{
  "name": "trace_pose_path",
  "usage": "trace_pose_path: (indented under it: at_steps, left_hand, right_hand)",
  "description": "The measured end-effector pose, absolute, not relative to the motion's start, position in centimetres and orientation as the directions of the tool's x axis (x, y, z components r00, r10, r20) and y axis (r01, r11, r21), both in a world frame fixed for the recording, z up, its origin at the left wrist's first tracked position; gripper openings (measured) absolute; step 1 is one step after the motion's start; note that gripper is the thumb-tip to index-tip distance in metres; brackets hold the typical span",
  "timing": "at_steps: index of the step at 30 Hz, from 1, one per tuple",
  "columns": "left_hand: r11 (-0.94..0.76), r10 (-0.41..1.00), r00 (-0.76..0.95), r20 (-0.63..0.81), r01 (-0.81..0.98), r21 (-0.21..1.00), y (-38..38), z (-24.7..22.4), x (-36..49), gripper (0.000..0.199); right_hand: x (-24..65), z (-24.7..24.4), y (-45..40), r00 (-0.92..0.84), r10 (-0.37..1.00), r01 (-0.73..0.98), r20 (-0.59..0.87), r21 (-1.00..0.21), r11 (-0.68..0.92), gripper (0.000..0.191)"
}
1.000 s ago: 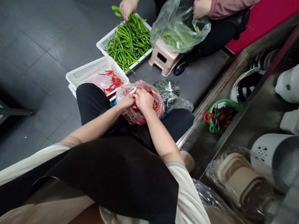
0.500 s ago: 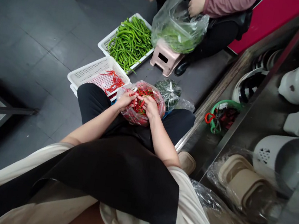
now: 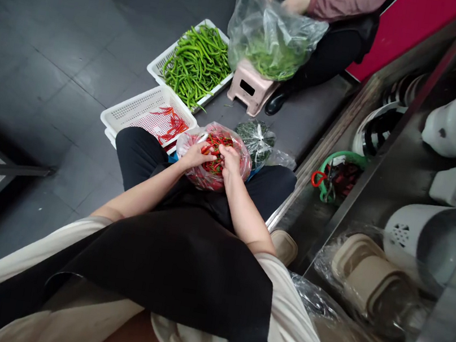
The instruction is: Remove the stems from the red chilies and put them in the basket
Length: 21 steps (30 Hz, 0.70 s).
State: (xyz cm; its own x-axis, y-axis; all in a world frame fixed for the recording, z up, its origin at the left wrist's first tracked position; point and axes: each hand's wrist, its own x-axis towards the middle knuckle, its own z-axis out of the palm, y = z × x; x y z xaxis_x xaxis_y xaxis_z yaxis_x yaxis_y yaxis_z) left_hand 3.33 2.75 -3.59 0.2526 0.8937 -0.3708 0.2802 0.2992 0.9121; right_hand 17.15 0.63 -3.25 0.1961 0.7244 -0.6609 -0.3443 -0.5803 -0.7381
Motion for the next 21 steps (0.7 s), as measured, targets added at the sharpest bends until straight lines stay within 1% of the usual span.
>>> trace_pose_path:
  at_steps: [2, 4, 8, 11, 13, 14, 15, 16, 17, 18, 19, 20, 21]
  left_hand:
    - [0.284, 0.895, 0.267, -0.357, 0.276, 0.918, 2.8, -3.5, 3.2, 0.022]
    - [0.266, 0.874, 0.336, -0.350, 0.272, 0.925, 3.1, -3.2, 2.8, 0.020]
    - [0.259, 0.791, 0.513, -0.334, 0.215, 0.942, 4.0, -2.6, 1.7, 0.017]
    - [0.316, 0.741, 0.560, -0.369, 0.194, 0.929, 4.6, -1.8, 0.9, 0.016]
    - [0.383, 0.686, 0.604, -0.405, 0.174, 0.907, 4.8, -1.2, 0.4, 0.019]
    - [0.417, 0.655, 0.626, -0.422, 0.165, 0.894, 4.9, -0.9, 0.2, 0.020]
    - [0.450, 0.629, 0.643, -0.437, 0.158, 0.879, 5.0, -0.7, 0.0, 0.022]
    - [0.484, 0.609, 0.651, -0.453, 0.148, 0.862, 5.0, -0.5, -0.2, 0.023]
    - [0.519, 0.604, 0.645, -0.468, 0.126, 0.845, 5.0, -0.4, -0.4, 0.023]
    - [0.553, 0.616, 0.625, -0.479, 0.089, 0.828, 5.0, -0.5, -0.6, 0.023]
    - [0.579, 0.642, 0.593, -0.486, 0.040, 0.814, 5.1, -0.5, -0.8, 0.024]
    - [0.596, 0.671, 0.557, -0.489, -0.013, 0.803, 5.1, -0.6, -1.0, 0.025]
    - [0.604, 0.699, 0.521, -0.491, -0.061, 0.795, 5.1, -0.8, -1.2, 0.027]
  right_hand:
    - [17.4, -3.0, 0.8, 0.170, 0.747, -0.325, -0.642, -0.753, -0.572, 0.044]
    - [17.8, -3.0, 1.0, 0.097, 0.753, -0.333, -0.650, -0.735, -0.591, 0.043]
    - [18.5, -3.2, 1.3, -0.094, 0.721, -0.425, -0.686, -0.627, -0.652, 0.033]
    - [18.5, -3.3, 1.0, -0.213, 0.698, -0.523, -0.684, -0.523, -0.673, 0.024]
    - [18.6, -3.3, 0.8, -0.303, 0.681, -0.527, -0.667, -0.478, -0.702, 0.021]
    - [18.7, -3.3, 0.7, -0.345, 0.673, -0.496, -0.654, -0.482, -0.722, 0.020]
    - [18.9, -3.3, 0.8, -0.370, 0.667, -0.438, -0.647, -0.511, -0.739, 0.021]
    - [19.3, -3.4, 0.9, -0.363, 0.668, -0.347, -0.650, -0.571, -0.744, 0.023]
    - [19.7, -3.4, 1.2, -0.319, 0.677, -0.212, -0.663, -0.647, -0.733, 0.026]
    - [20.1, -3.4, 1.5, -0.240, 0.700, -0.028, -0.673, -0.715, -0.698, 0.028]
    - [20.4, -3.4, 1.8, -0.135, 0.738, 0.194, -0.662, -0.748, -0.635, 0.029]
    - [20.6, -3.4, 2.1, -0.036, 0.790, 0.422, -0.612, -0.726, -0.543, 0.027]
    - [20.7, -3.3, 2.4, 0.018, 0.848, 0.619, -0.529, -0.660, -0.425, 0.023]
